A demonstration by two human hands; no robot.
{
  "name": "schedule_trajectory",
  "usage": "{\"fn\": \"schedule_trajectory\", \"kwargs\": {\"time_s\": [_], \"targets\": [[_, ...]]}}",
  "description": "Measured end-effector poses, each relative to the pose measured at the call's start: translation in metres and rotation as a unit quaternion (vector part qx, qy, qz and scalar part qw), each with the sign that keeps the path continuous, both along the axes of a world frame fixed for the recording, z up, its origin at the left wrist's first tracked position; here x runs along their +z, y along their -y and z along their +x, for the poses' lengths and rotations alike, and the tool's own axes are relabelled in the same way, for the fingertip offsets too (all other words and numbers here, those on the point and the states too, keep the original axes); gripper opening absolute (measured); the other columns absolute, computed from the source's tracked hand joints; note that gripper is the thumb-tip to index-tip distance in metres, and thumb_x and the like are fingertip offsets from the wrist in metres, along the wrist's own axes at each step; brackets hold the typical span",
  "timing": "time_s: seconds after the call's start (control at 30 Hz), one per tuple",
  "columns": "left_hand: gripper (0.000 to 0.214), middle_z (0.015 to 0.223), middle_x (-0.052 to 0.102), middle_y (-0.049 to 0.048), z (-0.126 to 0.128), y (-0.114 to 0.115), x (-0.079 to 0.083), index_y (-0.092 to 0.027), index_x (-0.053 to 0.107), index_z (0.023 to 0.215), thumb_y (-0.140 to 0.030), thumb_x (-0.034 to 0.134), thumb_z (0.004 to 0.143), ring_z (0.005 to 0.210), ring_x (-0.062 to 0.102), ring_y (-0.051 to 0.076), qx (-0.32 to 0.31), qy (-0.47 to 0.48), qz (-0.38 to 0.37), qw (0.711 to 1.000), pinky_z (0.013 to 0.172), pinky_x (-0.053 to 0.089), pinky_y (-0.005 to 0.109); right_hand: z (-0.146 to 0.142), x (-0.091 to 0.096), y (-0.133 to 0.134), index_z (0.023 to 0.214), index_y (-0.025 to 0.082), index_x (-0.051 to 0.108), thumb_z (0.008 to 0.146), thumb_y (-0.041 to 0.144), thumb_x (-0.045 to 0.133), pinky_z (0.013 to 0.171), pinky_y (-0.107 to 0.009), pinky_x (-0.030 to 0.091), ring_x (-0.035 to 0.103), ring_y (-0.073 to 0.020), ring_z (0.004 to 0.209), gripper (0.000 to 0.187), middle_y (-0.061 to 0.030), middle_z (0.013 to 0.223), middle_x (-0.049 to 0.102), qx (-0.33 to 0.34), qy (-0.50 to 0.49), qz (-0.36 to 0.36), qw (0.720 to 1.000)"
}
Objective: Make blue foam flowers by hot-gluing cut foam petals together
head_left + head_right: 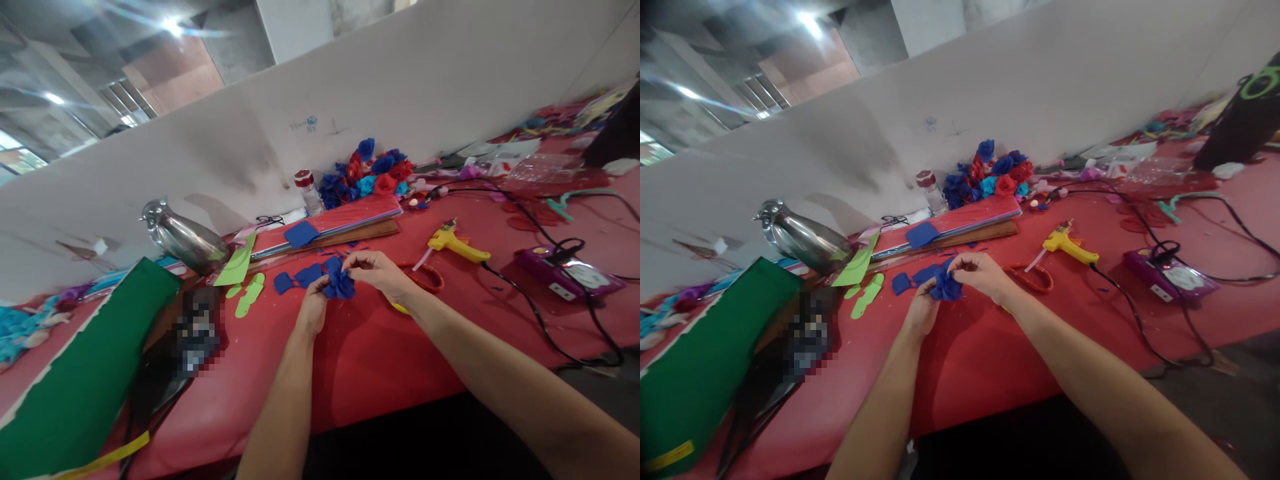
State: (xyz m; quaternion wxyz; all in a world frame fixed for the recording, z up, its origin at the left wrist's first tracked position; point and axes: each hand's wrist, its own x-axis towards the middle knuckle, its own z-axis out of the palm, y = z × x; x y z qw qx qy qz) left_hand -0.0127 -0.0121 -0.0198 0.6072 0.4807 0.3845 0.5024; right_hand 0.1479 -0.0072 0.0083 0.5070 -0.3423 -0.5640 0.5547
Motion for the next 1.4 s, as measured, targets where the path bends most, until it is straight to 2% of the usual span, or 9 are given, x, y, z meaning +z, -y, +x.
{"fn": "schedule_trajectory", "kwargs": {"time_s": [0.17,0.4,0.5,0.67,0.83,0.97,1.07,1.2,1.4], "targets": [[0.012,0.064,0.067,0.0017,-0.001,0.0,0.003,-0.017,0.068,0.057,-0.026,0.076,0.055,0.083,0.062,0.02,0.005,-0.012,-0.004,1.0,0.08,0.046,0.03,0.008,0.007,-0.001,0.073,0.02,0.071,0.069,0.026,0.063,0.075,-0.032,0.041,0.055,-0.0159,0.076,0.011,-0.0029,0.079,0.065,-0.01,0.085,0.117,0.989],[0.011,0.06,0.064,0.0013,-0.002,0.001,0.005,-0.017,0.066,0.053,-0.026,0.073,0.056,0.08,0.06,0.02,-0.02,-0.032,0.0,0.999,0.077,0.045,0.03,0.012,0.013,-0.001,0.068,0.019,0.071,0.071,0.026,0.062,0.077,-0.032,0.043,0.057,-0.0151,0.074,0.011,-0.0024,0.074,0.065,0.014,0.122,0.143,0.982],[0.012,0.059,0.062,0.001,-0.005,0.0,0.001,-0.016,0.066,0.054,-0.026,0.072,0.058,0.076,0.059,0.018,-0.034,-0.041,0.009,0.999,0.074,0.045,0.029,0.013,0.014,-0.001,0.063,0.018,0.068,0.07,0.027,0.063,0.073,-0.03,0.043,0.056,-0.0138,0.069,0.012,-0.001,0.069,0.064,0.028,0.124,0.117,0.985],[0.018,0.058,0.056,-0.0004,-0.008,-0.002,-0.004,-0.015,0.062,0.056,-0.029,0.072,0.062,0.066,0.053,0.014,-0.044,-0.074,0.023,0.996,0.067,0.042,0.026,0.013,0.012,-0.002,0.065,0.017,0.069,0.067,0.03,0.064,0.071,-0.03,0.044,0.056,-0.0131,0.065,0.014,0.0007,0.063,0.064,0.069,0.104,-0.023,0.992],[0.021,0.058,0.049,-0.0027,-0.008,-0.004,-0.006,-0.016,0.057,0.059,-0.03,0.068,0.07,0.061,0.045,0.011,0.018,-0.123,0.072,0.99,0.063,0.038,0.024,0.012,0.004,-0.007,0.064,0.017,0.068,0.065,0.032,0.065,0.076,-0.03,0.043,0.057,-0.0131,0.068,0.016,0.0005,0.065,0.065,0.049,0.081,-0.072,0.993],[0.019,0.06,0.047,-0.0035,-0.011,-0.008,-0.009,-0.017,0.056,0.062,-0.029,0.062,0.076,0.062,0.041,0.011,0.103,-0.197,0.13,0.966,0.062,0.034,0.023,0.009,-0.004,-0.011,0.065,0.018,0.066,0.061,0.031,0.067,0.067,-0.028,0.041,0.052,-0.0117,0.063,0.013,0.0023,0.062,0.061,-0.038,0.091,-0.063,0.993],[0.014,0.063,0.051,-0.0028,-0.013,-0.011,-0.011,-0.017,0.058,0.068,-0.027,0.058,0.077,0.064,0.044,0.011,0.153,-0.243,0.151,0.946,0.063,0.036,0.023,0.007,-0.006,-0.012,0.067,0.019,0.065,0.06,0.032,0.067,0.063,-0.028,0.039,0.05,-0.0112,0.06,0.015,0.0027,0.062,0.06,-0.087,0.086,-0.045,0.992],[0.009,0.068,0.058,-0.0008,-0.015,-0.011,-0.009,-0.017,0.062,0.074,-0.022,0.056,0.079,0.067,0.05,0.013,0.2,-0.291,0.197,0.915,0.067,0.041,0.025,0.003,-0.004,-0.009,0.067,0.019,0.065,0.062,0.037,0.066,0.067,-0.028,0.04,0.051,-0.0119,0.063,0.019,0.0019,0.065,0.061,-0.082,0.053,-0.043,0.994],[0.012,0.076,0.067,0.0035,-0.015,-0.005,-0.005,-0.019,0.066,0.075,-0.02,0.055,0.081,0.078,0.059,0.017,0.283,-0.322,0.305,0.85,0.075,0.045,0.029,-0.004,0.002,-0.002,0.064,0.019,0.066,0.06,0.043,0.068,0.068,-0.028,0.038,0.052,-0.0124,0.065,0.024,0.0011,0.063,0.062,-0.067,0.007,-0.106,0.992]]}}
